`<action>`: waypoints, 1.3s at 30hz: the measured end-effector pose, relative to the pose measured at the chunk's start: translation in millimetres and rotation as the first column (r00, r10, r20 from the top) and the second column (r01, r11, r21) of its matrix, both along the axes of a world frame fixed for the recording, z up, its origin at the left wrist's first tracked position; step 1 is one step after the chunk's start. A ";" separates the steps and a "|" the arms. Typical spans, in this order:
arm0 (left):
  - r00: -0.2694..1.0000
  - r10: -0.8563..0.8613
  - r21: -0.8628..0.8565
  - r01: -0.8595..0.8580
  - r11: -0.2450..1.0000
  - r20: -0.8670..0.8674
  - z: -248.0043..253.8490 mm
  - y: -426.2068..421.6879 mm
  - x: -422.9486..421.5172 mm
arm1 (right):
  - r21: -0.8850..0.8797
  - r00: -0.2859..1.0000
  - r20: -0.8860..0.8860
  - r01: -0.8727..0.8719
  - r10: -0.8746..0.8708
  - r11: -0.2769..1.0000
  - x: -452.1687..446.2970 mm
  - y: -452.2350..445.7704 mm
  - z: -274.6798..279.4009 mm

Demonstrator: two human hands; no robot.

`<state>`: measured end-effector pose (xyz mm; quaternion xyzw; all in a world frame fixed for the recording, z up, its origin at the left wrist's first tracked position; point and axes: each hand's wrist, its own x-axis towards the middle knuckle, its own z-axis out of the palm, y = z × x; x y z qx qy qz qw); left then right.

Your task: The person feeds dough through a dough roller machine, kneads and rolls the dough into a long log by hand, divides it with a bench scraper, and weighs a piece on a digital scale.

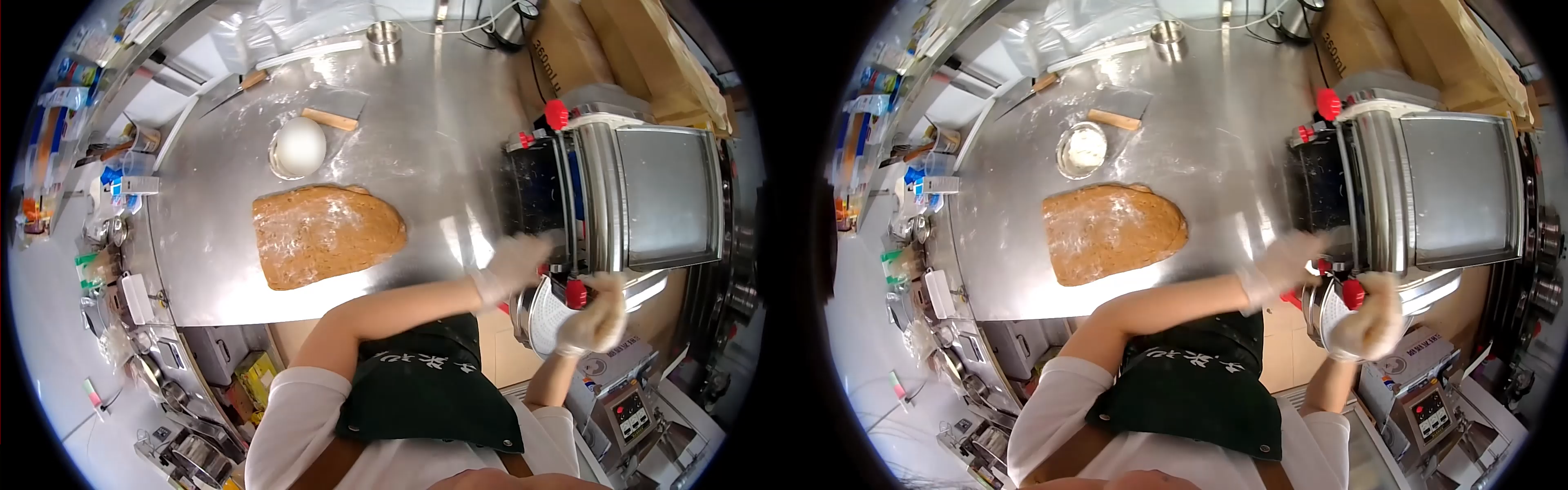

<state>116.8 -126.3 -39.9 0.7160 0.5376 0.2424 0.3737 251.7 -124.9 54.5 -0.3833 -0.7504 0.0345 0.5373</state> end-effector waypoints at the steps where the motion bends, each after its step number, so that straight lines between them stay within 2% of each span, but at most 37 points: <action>1: 0.990 0.053 0.011 -0.052 0.999 -0.133 -27.7 -4.7 -31.8 | -0.119 0.994 -0.022 -0.107 0.105 0.987 -19.4 -11.6 -15.6; 2: 0.931 0.069 -0.027 -0.084 0.996 -0.358 -54.2 -11.7 -70.3 | -0.268 0.983 -0.048 -0.185 0.179 0.945 -40.1 -19.9 -31.5; 3: 0.827 -0.024 -0.111 -0.047 0.993 -0.562 -78.6 -21.8 -106.6 | -0.439 0.966 -0.090 -0.258 0.243 0.861 -62.2 -28.4 -50.3; 4: 0.709 -0.155 -0.198 0.022 0.980 -0.688 -93.3 -32.5 -141.4 | -0.599 0.953 -0.143 -0.298 0.267 0.743 -83.0 -34.2 -69.9; 6: 0.613 -0.329 -0.262 0.200 0.944 -0.719 -96.8 -47.6 -190.5 | -0.812 0.935 -0.249 -0.344 0.254 0.471 -122.6 -42.4 -112.2; 7: 0.618 -0.338 -0.194 0.290 0.937 -0.710 -95.9 -53.0 -207.0 | -0.866 0.931 -0.287 -0.353 0.227 0.353 -141.0 -45.6 -130.9; 8: 0.624 -0.350 -0.122 0.378 0.918 -0.698 -96.7 -58.5 -218.4 | -0.899 0.927 -0.322 -0.363 0.189 0.244 -158.5 -47.3 -150.4; 10: 0.505 -0.433 -0.237 0.406 0.883 -0.747 -100.0 -52.2 -216.5 | -0.922 0.921 -0.369 -0.379 0.125 0.073 -192.1 -50.0 -179.2; 13: 0.525 -0.422 -0.159 0.473 0.867 -0.739 -79.3 -67.4 -241.5 | -0.891 0.896 -0.444 -0.439 0.022 -0.115 -238.9 -61.3 -213.2; 14: 0.664 -0.421 -0.117 0.452 0.884 -0.618 -65.5 -73.6 -257.8 | -0.874 0.885 -0.466 -0.461 -0.006 -0.151 -249.8 -65.5 -220.5; 17: 0.848 -0.130 0.269 0.304 0.914 -0.514 -54.0 -116.9 -286.9 | -0.798 0.836 -0.536 -0.547 -0.116 -0.253 -294.2 -96.4 -241.0; 20: 0.886 -0.086 0.241 0.216 0.946 -0.456 -9.7 -138.3 -293.8 | -0.735 0.790 -0.578 -0.612 -0.203 -0.292 -325.8 -123.8 -250.5; 23: 0.922 0.215 0.439 -0.056 0.897 -0.322 -12.1 -163.6 -315.7 | -0.704 0.766 -0.594 -0.643 -0.246 -0.302 -348.1 -139.1 -254.6; 24: 0.910 0.332 0.389 -0.220 0.895 -0.249 -13.0 -170.6 -333.6 | -0.709 0.769 -0.594 -0.639 -0.236 -0.299 -348.6 -140.3 -254.3; 25: 0.870 0.485 0.271 -0.447 0.852 -0.089 -34.7 -186.1 -353.1 | -0.703 0.763 -0.600 -0.646 -0.241 -0.297 -350.0 -143.0 -254.7; 26: 0.763 0.640 0.138 -0.645 0.751 0.083 -56.3 -201.5 -372.5 | -0.703 0.764 -0.600 -0.645 -0.237 -0.300 -349.6 -144.8 -254.4; 27: 0.590 0.765 -0.100 -0.771 0.629 0.259 -75.4 -218.3 -387.9 | -0.704 0.768 -0.598 -0.641 -0.230 -0.306 -349.9 -146.3 -255.0; 28: 0.315 0.860 -0.328 -0.828 0.455 0.401 -94.1 -235.0 -403.1 | -0.705 0.770 -0.601 -0.637 -0.215 -0.312 -348.1 -147.7 -255.1; 30: 0.084 0.940 -0.498 -0.830 0.249 0.330 -95.2 -258.0 -417.5 | -0.723 0.790 -0.590 -0.610 -0.170 -0.326 -344.7 -146.9 -254.3; 32: 0.055 0.965 -0.459 -0.872 0.172 0.258 -105.6 -271.0 -415.2 | -0.746 0.810 -0.577 -0.576 -0.109 -0.333 -336.1 -144.7 -252.7; 34: 0.038 0.942 -0.470 -0.859 0.201 0.334 -116.5 -276.6 -405.6 | -0.790 0.838 -0.546 -0.516 -0.002 -0.331 -321.0 -139.8 -247.7; 36: 0.033 0.864 -0.526 -0.782 0.335 0.502 -125.2 -269.0 -383.4 | -0.855 0.858 -0.490 -0.439 0.154 -0.276 -296.3 -127.9 -238.5; 38: 0.003 0.729 -0.592 -0.581 0.559 0.685 -107.0 -241.4 -344.7 | -0.913 0.860 -0.409 -0.385 0.305 -0.138 -260.1 -103.2 -218.4; 39: -0.040 0.549 -0.514 -0.412 0.752 0.835 -116.1 -222.7 -323.8 | -0.925 0.858 -0.364 -0.379 0.362 -0.031 -237.2 -83.8 -201.6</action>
